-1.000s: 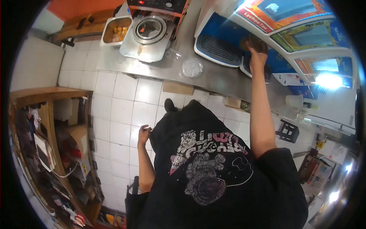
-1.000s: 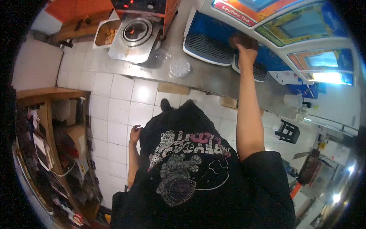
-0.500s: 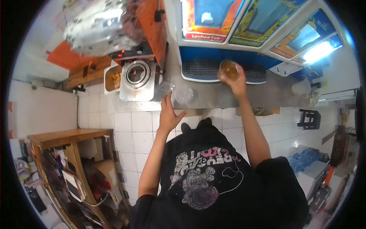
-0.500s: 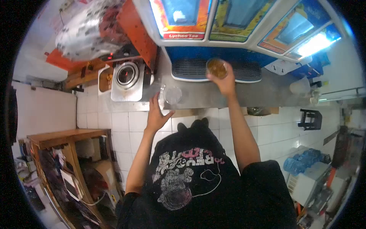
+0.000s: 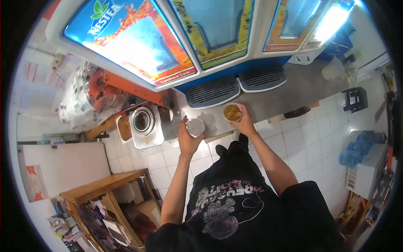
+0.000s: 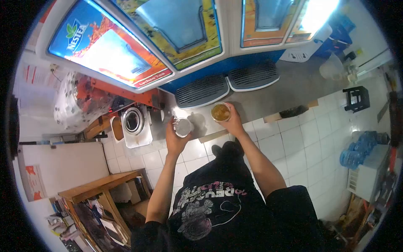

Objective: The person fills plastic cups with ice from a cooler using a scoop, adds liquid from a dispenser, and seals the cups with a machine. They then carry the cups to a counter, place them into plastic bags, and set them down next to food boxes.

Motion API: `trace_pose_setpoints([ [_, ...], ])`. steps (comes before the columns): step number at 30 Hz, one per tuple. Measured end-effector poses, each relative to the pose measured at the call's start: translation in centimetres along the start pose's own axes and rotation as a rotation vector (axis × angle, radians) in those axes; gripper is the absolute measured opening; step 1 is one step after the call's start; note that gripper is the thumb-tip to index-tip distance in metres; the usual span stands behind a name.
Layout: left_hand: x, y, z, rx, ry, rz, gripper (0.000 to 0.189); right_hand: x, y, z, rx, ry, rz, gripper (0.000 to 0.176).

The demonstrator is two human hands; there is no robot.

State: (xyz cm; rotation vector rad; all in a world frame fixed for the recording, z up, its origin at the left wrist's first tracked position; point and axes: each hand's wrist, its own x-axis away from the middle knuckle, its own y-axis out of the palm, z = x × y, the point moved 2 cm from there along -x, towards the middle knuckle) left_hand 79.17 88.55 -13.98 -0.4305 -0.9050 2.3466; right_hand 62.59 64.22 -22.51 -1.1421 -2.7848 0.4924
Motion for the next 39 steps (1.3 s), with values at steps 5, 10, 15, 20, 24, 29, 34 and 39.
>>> trace_pose_setpoints([
  [5,-1.6,-2.4,4.6,0.015,0.128,0.052,0.094,0.1,-1.6,-0.6,0.023,-0.047,-0.036,0.110],
  [10,-3.5,-3.9,10.4,0.120,0.158,-0.021,0.091,1.9,-4.8,-10.7,0.311,-0.098,0.081,0.121],
  [15,-4.7,-3.3,14.6,0.234,0.253,-0.074,0.096,0.3,0.3,-16.1,-0.143,-0.249,-0.108,0.113],
  [20,-5.2,-4.1,16.1,0.380,0.374,-0.113,0.117,-4.0,1.1,-14.6,-0.197,-0.398,0.111,0.107],
  [24,-2.6,-5.5,11.8,0.129,0.387,-0.289,0.100,-7.6,0.2,-16.0,-0.184,-0.289,0.300,0.102],
  [29,5.2,-7.9,0.0,0.097,-0.064,-0.728,0.092,-11.5,1.6,-15.6,-0.097,-0.300,0.430,0.103],
  [34,15.8,-8.4,-11.5,0.269,-0.394,-0.490,0.084,-13.0,1.0,-16.6,0.058,-0.375,0.476,0.102],
  [39,29.3,-4.2,-27.3,0.230,-0.703,-0.283,0.075,-13.1,0.6,-16.8,-0.149,-0.383,0.341,0.095],
])
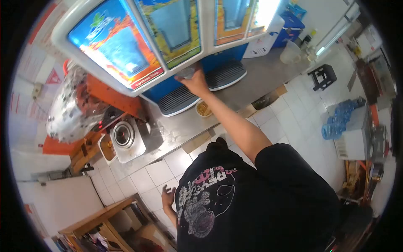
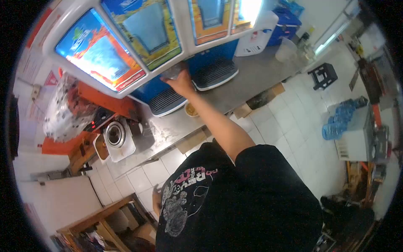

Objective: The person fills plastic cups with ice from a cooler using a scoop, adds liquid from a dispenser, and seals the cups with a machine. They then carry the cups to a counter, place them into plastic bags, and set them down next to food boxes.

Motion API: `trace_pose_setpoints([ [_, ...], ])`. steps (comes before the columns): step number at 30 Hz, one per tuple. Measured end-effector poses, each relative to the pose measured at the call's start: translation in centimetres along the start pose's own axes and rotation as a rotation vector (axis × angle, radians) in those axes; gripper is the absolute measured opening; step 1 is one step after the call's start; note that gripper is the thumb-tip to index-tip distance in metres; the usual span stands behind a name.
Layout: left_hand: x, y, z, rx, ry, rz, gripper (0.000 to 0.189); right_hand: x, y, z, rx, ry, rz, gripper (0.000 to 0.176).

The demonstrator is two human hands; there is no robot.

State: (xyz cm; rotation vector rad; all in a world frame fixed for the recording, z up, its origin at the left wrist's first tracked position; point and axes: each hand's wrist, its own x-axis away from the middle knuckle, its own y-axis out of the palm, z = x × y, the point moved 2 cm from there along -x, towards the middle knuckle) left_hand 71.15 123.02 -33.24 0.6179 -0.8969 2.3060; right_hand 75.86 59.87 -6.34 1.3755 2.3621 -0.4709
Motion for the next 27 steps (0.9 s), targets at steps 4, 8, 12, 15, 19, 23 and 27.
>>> trace_pose_setpoints([
  [4,5.4,5.5,-12.9,0.298,-0.065,0.087,0.069,-0.1,0.5,-0.3,-0.026,-0.015,0.026,0.089],
  [8,8.4,9.2,-15.2,0.420,-0.273,0.074,0.069,-0.5,0.3,0.2,-0.032,-0.039,-0.036,0.089],
  [12,8.9,11.2,-15.3,0.496,-0.318,0.083,0.069,-0.6,0.5,0.0,-0.117,0.001,-0.072,0.071],
  [15,8.7,12.3,-15.2,0.539,-0.327,0.096,0.069,-0.4,0.6,-1.3,-0.072,-0.006,-0.038,0.064],
  [19,8.3,13.4,-15.1,0.579,-0.333,0.105,0.069,-0.4,1.0,-0.6,-0.023,0.037,-0.022,0.067],
  [23,7.7,14.0,-14.9,0.604,-0.337,0.103,0.069,-0.6,1.1,-0.2,0.025,0.027,0.014,0.067],
  [27,7.3,15.0,-15.3,0.623,-0.341,0.105,0.068,-0.7,0.7,-0.9,-0.002,0.100,-0.067,0.069],
])
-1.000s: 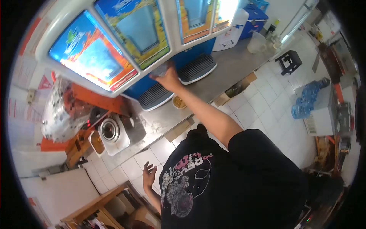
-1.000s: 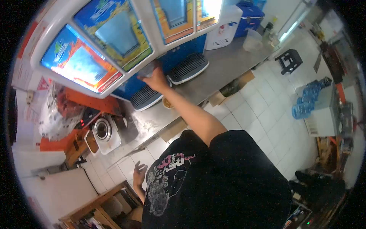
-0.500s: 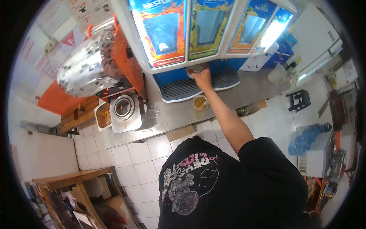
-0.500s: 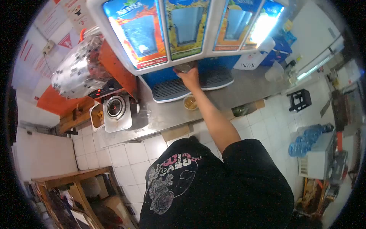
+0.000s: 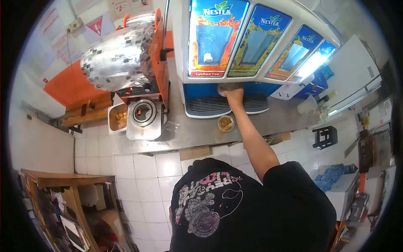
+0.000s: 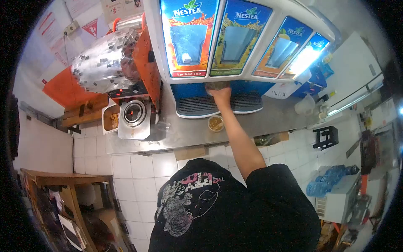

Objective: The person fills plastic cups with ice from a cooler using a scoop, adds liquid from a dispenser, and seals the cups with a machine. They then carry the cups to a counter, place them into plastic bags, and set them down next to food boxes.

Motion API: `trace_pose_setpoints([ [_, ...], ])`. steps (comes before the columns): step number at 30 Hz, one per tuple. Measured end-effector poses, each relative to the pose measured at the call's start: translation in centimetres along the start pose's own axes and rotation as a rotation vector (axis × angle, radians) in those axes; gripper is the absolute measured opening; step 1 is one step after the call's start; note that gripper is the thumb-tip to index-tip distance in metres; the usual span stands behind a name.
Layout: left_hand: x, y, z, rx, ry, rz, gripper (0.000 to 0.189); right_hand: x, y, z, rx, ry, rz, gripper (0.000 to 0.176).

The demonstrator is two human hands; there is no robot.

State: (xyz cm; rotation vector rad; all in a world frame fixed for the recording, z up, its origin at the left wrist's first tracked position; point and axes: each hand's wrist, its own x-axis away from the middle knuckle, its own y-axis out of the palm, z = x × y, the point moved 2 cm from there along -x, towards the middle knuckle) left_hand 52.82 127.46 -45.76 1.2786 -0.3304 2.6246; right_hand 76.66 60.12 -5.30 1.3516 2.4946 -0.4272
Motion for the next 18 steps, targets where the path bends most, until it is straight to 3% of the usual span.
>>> trace_pose_setpoints([
  [2,0.0,0.0,-0.5,0.010,-0.004,0.005,0.068,-0.1,0.0,0.2,-0.016,0.079,-0.046,0.069],
  [5,0.6,0.0,0.1,0.025,0.000,0.019,0.068,-0.7,0.3,2.9,-0.075,-0.047,-0.029,0.068],
  [10,0.6,-0.2,-1.1,0.044,0.003,0.033,0.068,-0.9,-0.3,2.6,-0.029,-0.011,-0.115,0.070],
  [12,1.3,-0.3,-1.6,0.058,0.000,0.041,0.068,-0.2,0.1,0.7,-0.067,0.015,-0.072,0.053],
  [13,1.4,-0.1,-1.8,0.064,-0.002,0.044,0.068,-1.1,0.0,3.8,-0.116,-0.010,-0.008,0.056],
  [18,2.6,-0.7,-2.4,0.077,-0.013,0.068,0.068,-1.1,0.5,2.8,-0.036,-0.044,-0.132,0.068],
])
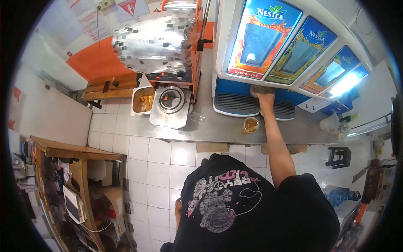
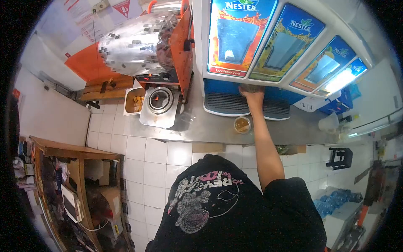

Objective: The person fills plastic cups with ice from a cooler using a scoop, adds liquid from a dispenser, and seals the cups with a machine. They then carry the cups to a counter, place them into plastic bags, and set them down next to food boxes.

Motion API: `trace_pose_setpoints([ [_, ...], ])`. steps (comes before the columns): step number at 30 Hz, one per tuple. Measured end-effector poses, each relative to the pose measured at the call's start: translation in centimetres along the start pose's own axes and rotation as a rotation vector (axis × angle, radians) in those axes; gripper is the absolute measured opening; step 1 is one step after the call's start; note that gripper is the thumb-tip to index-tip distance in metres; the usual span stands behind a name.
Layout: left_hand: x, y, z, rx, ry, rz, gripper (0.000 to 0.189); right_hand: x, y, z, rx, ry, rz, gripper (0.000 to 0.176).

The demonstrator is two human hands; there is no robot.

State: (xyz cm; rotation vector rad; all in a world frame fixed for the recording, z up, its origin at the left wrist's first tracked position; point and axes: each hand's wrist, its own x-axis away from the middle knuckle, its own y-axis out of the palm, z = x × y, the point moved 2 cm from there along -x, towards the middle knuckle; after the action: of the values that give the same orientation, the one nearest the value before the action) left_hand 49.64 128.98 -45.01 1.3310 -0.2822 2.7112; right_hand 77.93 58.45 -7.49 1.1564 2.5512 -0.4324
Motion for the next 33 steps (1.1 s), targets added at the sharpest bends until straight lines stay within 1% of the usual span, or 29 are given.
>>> trace_pose_setpoints([
  [2,-0.1,0.0,0.2,0.002,-0.004,0.000,0.068,0.8,0.3,-1.8,-0.209,0.079,0.029,0.068],
  [6,-1.3,0.5,1.2,-0.005,0.004,-0.009,0.067,0.9,0.3,-2.7,-0.070,0.054,0.066,0.070],
  [9,-1.7,0.7,1.9,-0.009,0.011,-0.014,0.067,0.6,0.3,-2.0,-0.060,0.025,0.029,0.072],
  [11,-1.7,0.7,2.0,-0.004,0.007,-0.011,0.067,0.4,0.4,-1.9,-0.082,0.049,-0.059,0.075],
  [12,-1.8,0.8,2.1,-0.006,0.006,-0.012,0.067,0.4,0.5,-2.0,-0.082,0.050,-0.059,0.075],
  [16,-1.9,1.7,2.4,-0.011,0.000,-0.027,0.067,0.5,0.5,-1.6,-0.093,0.015,0.028,0.078],
  [18,-1.6,1.9,2.4,-0.014,-0.011,-0.031,0.067,0.7,0.8,-2.4,-0.111,0.003,0.068,0.079],
  [20,-1.4,2.0,2.3,-0.020,-0.015,-0.036,0.067,0.9,0.7,-3.3,-0.228,0.043,0.012,0.065],
  [22,-1.3,2.1,2.1,-0.021,-0.022,-0.041,0.067,0.8,0.7,-3.0,-0.217,0.038,0.018,0.065],
  [24,-1.1,2.3,1.7,-0.021,-0.026,-0.041,0.067,0.6,0.8,-2.9,-0.050,-0.058,0.092,0.066],
  [25,-1.0,2.3,1.6,-0.017,-0.029,-0.041,0.067,0.8,0.9,-2.7,-0.151,-0.018,0.086,0.067],
  [26,-0.9,2.4,1.4,-0.018,-0.028,-0.042,0.066,0.7,0.7,-2.7,-0.153,-0.015,0.081,0.067],
  [28,-0.9,2.4,1.2,-0.015,-0.029,-0.039,0.066,0.7,0.4,-2.3,-0.129,0.167,-0.039,0.079],
  [29,-0.9,2.4,0.9,-0.010,-0.030,-0.041,0.066,0.8,0.4,-2.2,-0.131,0.171,-0.044,0.079],
  [31,-0.9,2.5,0.6,-0.010,-0.032,-0.038,0.066,0.9,0.3,-2.2,-0.007,0.049,0.019,0.077],
  [33,-1.2,2.5,0.8,-0.007,-0.024,-0.036,0.066,0.9,0.3,-1.7,-0.070,0.069,0.013,0.078],
])
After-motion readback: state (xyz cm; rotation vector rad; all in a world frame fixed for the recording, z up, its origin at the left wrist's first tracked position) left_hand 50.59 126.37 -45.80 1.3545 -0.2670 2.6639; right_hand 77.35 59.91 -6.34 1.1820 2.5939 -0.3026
